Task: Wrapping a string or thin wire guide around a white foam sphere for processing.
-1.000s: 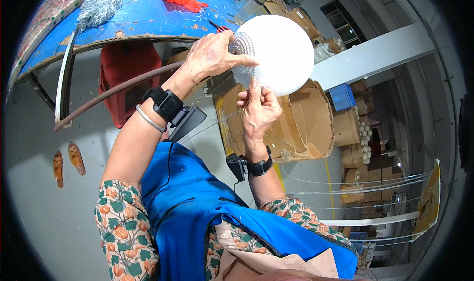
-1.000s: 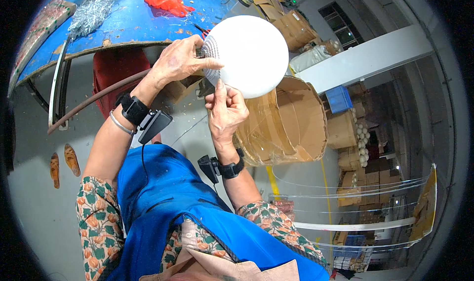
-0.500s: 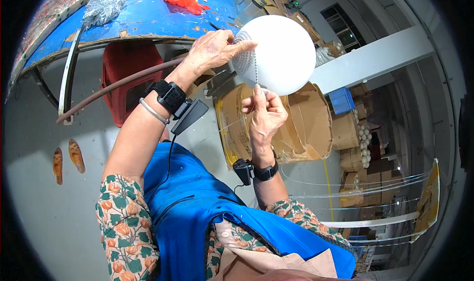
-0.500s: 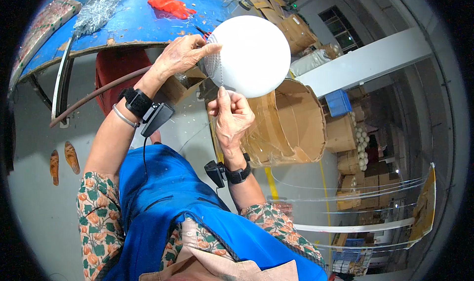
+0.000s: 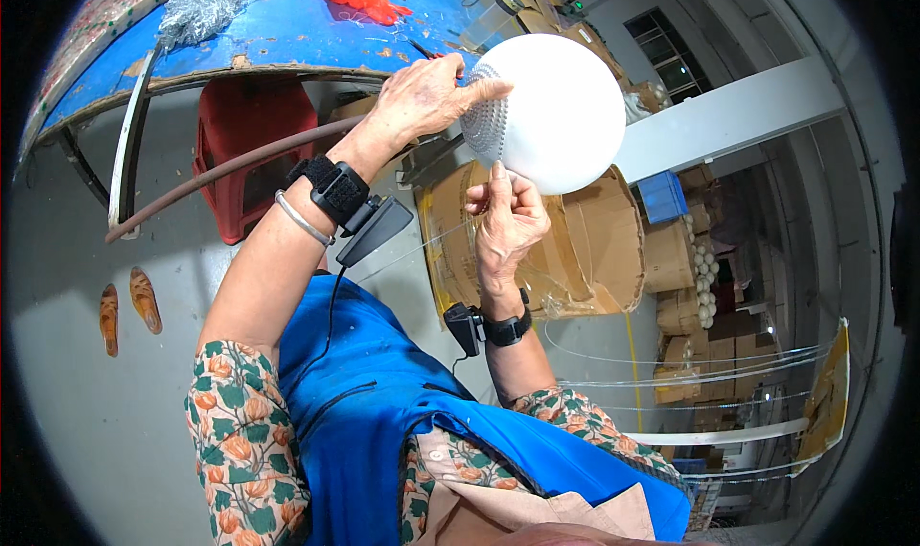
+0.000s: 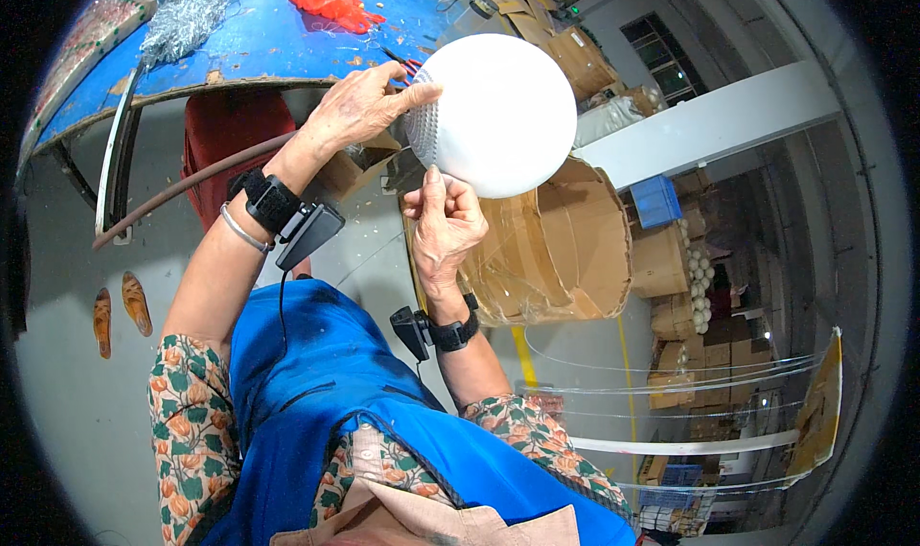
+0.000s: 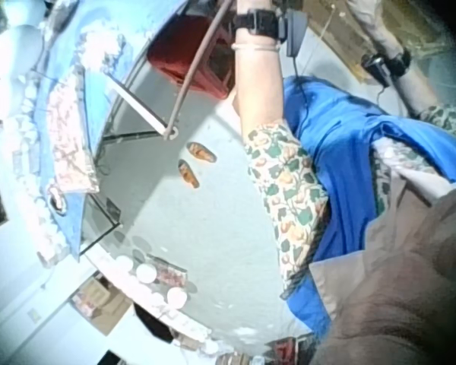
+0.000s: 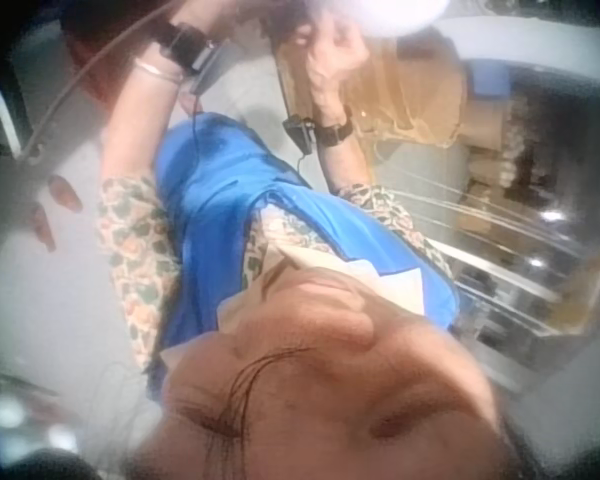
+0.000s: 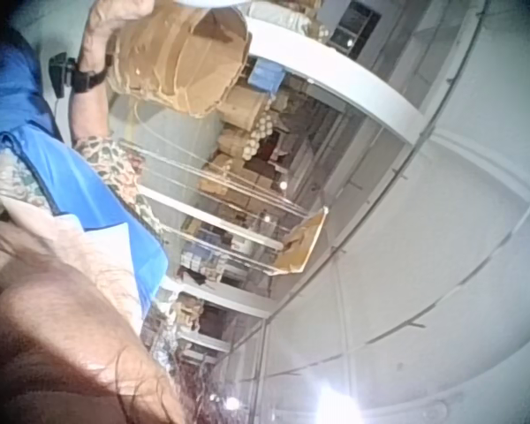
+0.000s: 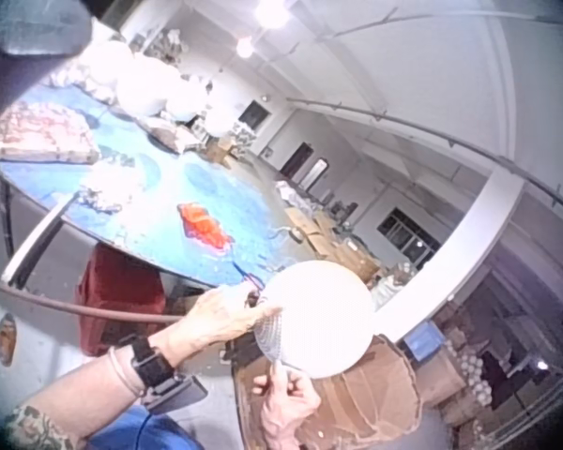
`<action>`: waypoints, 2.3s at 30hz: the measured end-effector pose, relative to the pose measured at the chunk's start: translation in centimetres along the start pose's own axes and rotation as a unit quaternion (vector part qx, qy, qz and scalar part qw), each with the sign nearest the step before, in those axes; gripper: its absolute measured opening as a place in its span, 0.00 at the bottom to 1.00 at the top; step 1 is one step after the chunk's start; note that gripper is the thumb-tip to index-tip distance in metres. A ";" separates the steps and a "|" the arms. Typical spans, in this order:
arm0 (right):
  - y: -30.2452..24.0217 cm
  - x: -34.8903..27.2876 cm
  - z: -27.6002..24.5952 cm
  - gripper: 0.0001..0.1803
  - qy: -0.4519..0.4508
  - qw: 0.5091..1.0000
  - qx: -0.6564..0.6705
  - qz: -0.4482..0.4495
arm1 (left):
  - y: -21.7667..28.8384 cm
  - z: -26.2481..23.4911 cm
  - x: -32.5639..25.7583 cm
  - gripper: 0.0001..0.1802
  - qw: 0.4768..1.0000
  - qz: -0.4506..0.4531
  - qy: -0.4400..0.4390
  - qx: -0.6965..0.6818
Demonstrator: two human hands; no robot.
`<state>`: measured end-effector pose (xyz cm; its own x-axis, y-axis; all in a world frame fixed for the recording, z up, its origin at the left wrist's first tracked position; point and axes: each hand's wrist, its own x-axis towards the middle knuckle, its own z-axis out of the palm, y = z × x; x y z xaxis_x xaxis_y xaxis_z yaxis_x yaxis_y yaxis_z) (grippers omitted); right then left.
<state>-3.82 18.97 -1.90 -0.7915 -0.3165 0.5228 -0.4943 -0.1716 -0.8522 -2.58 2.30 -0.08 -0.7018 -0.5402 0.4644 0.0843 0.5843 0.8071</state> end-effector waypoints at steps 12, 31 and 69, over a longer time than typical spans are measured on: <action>-0.1 -0.1 0.1 0.10 0.029 1.000 0.001 -0.002 | 0.0 -0.1 -0.1 0.36 0.993 0.028 -0.076 -0.086; -2.3 -1.3 -0.7 0.08 -0.049 0.998 0.005 0.024 | -1.2 -0.2 -0.1 0.38 0.994 0.106 0.030 0.001; -2.9 -1.1 0.1 0.08 -0.062 0.998 -0.016 0.029 | -0.8 -1.2 0.4 0.49 0.989 -0.011 -0.114 -0.090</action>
<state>-1.45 19.71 -0.01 -0.7692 -0.4382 0.4651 -0.4622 -0.1211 -0.8785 -2.11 0.90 -0.09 -0.8440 -0.3895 0.3687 0.1777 0.4455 0.8775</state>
